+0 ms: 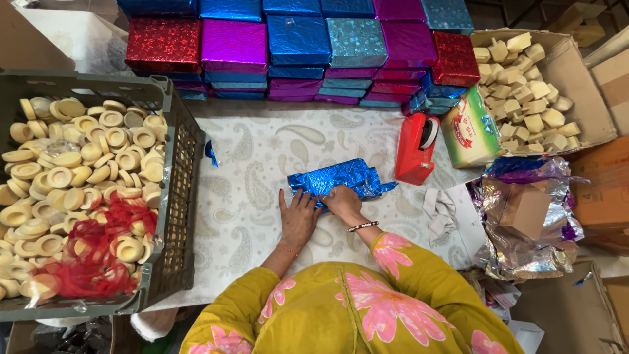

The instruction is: The person wraps a small box in blue foil and secures it with tape, then wraps a second pink and white box in blue foil.

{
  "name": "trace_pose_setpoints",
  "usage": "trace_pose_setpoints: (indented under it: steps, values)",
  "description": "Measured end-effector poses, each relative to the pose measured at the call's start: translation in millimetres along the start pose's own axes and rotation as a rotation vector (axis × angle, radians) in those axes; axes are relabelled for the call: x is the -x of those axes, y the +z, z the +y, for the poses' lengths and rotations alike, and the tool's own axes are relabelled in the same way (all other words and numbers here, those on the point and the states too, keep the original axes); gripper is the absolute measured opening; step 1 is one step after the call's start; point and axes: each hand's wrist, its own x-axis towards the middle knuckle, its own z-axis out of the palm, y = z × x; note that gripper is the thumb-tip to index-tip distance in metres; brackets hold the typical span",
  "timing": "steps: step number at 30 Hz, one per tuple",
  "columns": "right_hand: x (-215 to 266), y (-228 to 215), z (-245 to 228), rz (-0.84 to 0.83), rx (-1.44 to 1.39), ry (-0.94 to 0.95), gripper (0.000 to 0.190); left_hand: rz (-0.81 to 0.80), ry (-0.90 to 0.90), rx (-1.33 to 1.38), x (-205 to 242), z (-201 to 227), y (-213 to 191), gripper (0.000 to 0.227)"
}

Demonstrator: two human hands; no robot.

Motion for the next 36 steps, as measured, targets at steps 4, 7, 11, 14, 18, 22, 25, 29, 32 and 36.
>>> trace_pose_setpoints:
  steps: [4, 7, 11, 14, 18, 22, 25, 29, 32, 36]
  values:
    - [0, 1, 9, -0.003, -0.034, -0.035, 0.042, 0.024, 0.005, -0.019, 0, 0, 3, 0.035]
    - [-1, 2, 20, -0.058, -0.019, -0.014, 0.047, 0.011, 0.002, -0.003, -1, 0, 0, 0.034]
    - [6, 4, 48, -0.107, -0.133, -0.07, 0.048, 0.007, -0.023, 0.102, 0, -7, 1, 0.034]
    - [13, 6, 85, -0.107, -0.256, -0.035, 0.046, 0.043, -0.052, 0.236, 1, -16, -2, 0.037]
    - [12, 13, 139, -0.176, -0.52, 0.101, 0.036, 0.144, -0.069, 0.275, -13, -24, -15, 0.045]
    - [10, 21, 155, -0.214, -0.617, 0.152, 0.037, 0.117, -0.036, 0.244, -43, -23, -20, 0.056]
    - [9, 27, 152, -0.241, -0.69, 0.107, 0.036, 0.003, -0.014, 0.164, -61, -28, -11, 0.062]
    - [9, 30, 146, -0.252, -0.678, 0.116, 0.031, -0.178, -0.091, 0.233, -64, -34, 6, 0.07]
    - [6, 33, 149, -0.2, -0.74, 0.145, 0.032, -0.284, -0.181, 0.25, -59, -22, -15, 0.067]
    - [10, 23, 143, -0.105, -0.843, 0.158, 0.041, -0.409, -0.328, 0.397, -41, -22, -7, 0.04]
